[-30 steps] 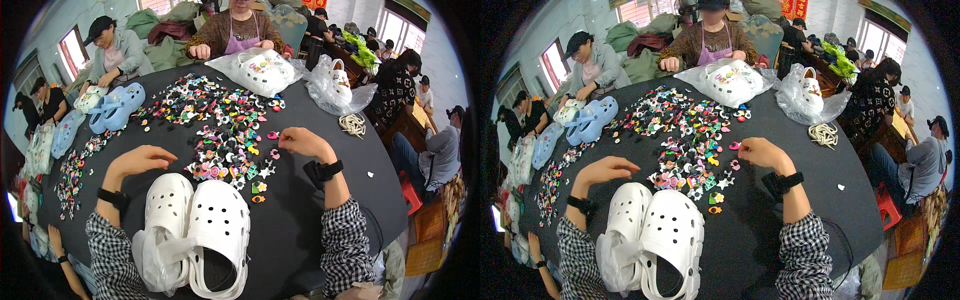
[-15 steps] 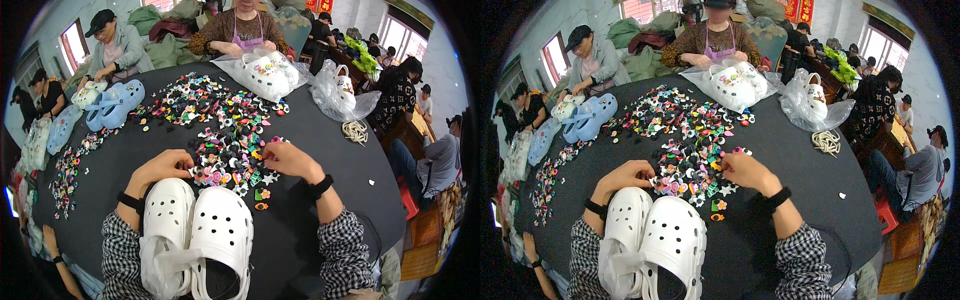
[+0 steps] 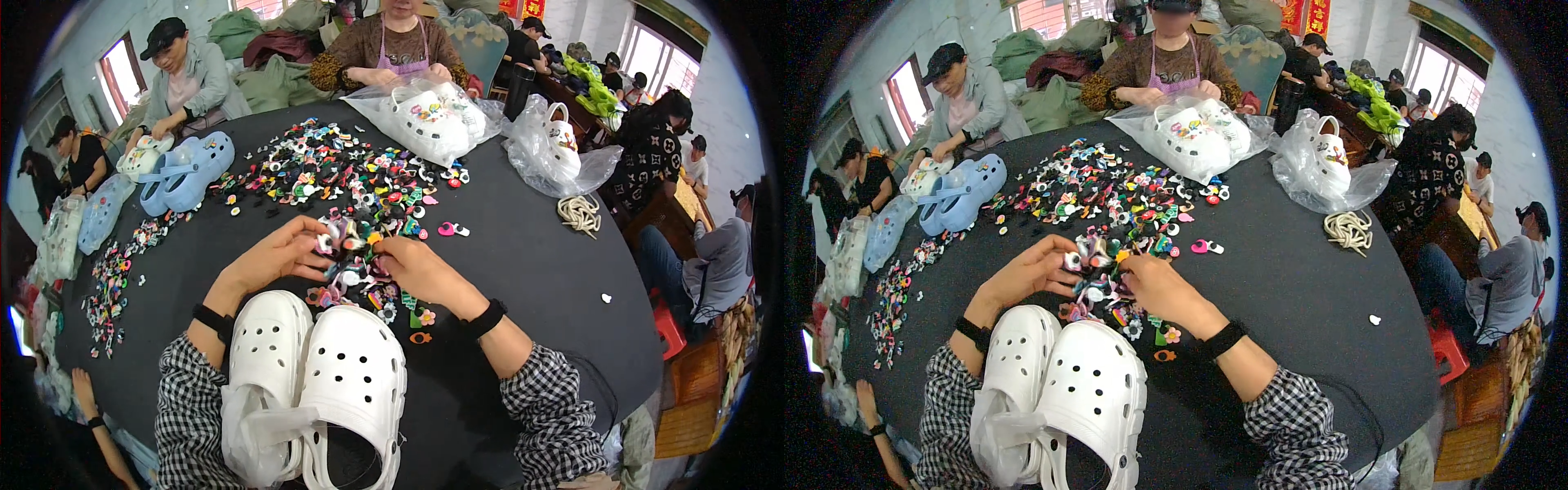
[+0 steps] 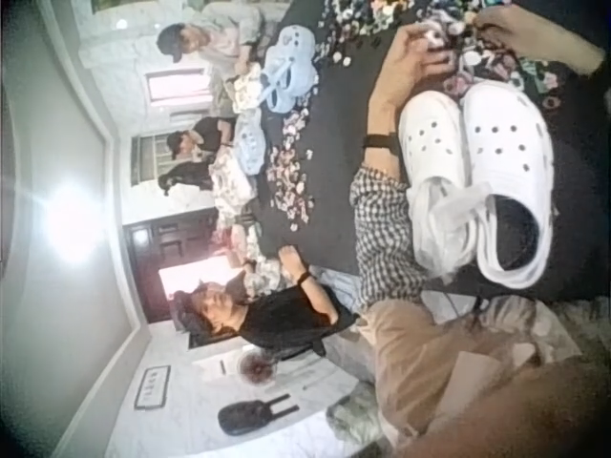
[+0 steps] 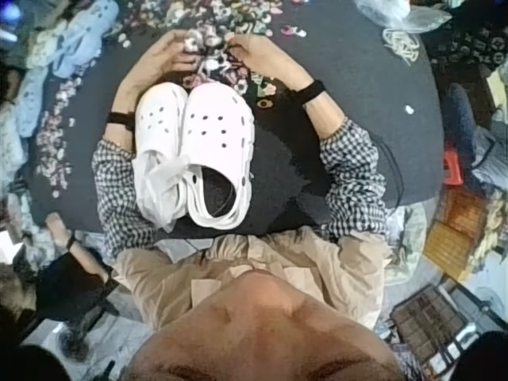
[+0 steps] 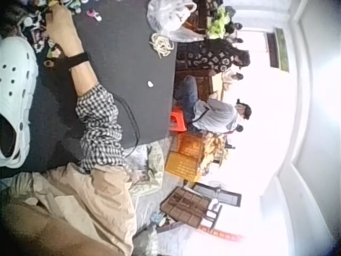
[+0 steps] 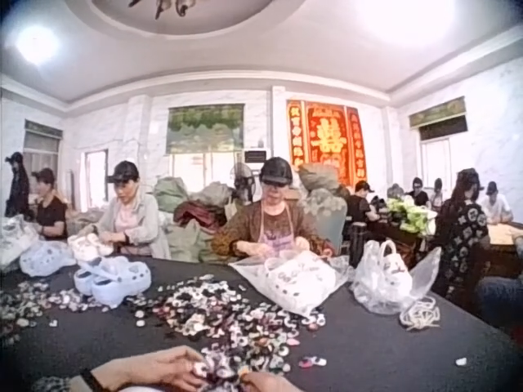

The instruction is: Placing decorative charms into the holes of clog-style shoes.

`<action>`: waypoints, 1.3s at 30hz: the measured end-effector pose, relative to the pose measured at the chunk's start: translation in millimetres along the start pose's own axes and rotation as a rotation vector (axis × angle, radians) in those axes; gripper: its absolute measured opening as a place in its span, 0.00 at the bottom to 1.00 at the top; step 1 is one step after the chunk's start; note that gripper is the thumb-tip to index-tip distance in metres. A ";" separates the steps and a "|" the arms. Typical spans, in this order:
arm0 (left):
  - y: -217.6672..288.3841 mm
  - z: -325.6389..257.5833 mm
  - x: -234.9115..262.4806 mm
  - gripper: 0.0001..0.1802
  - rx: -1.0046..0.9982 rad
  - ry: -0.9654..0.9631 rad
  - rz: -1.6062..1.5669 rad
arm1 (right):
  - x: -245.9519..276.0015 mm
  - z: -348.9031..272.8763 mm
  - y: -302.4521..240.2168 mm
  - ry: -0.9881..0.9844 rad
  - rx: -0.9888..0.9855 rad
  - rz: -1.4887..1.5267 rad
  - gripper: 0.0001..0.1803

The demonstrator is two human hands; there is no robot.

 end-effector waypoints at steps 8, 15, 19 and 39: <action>31.7 -8.0 5.1 0.39 -0.309 0.008 0.045 | 19.7 1.0 20.2 0.097 0.001 0.187 0.14; 13.4 -23.4 22.7 0.26 -0.054 0.098 0.215 | 34.1 -3.8 9.4 0.080 0.021 0.160 0.14; 10.4 -39.7 33.2 0.23 -0.069 0.190 0.274 | 19.3 -8.3 -36.0 -0.101 0.133 0.018 0.20; 9.6 -20.0 -8.2 0.20 -0.171 -0.159 0.921 | 40.4 38.9 -0.3 0.231 0.036 -0.197 0.09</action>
Point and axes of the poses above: each hand's wrist, its own z-axis towards the middle knuckle, its own x-axis out of the back of the hand, y = z × x, the point moved 8 cm from there along z, towards the middle knuckle, and after that the axes turned 12 degrees about -y, right-handed, at the moved point
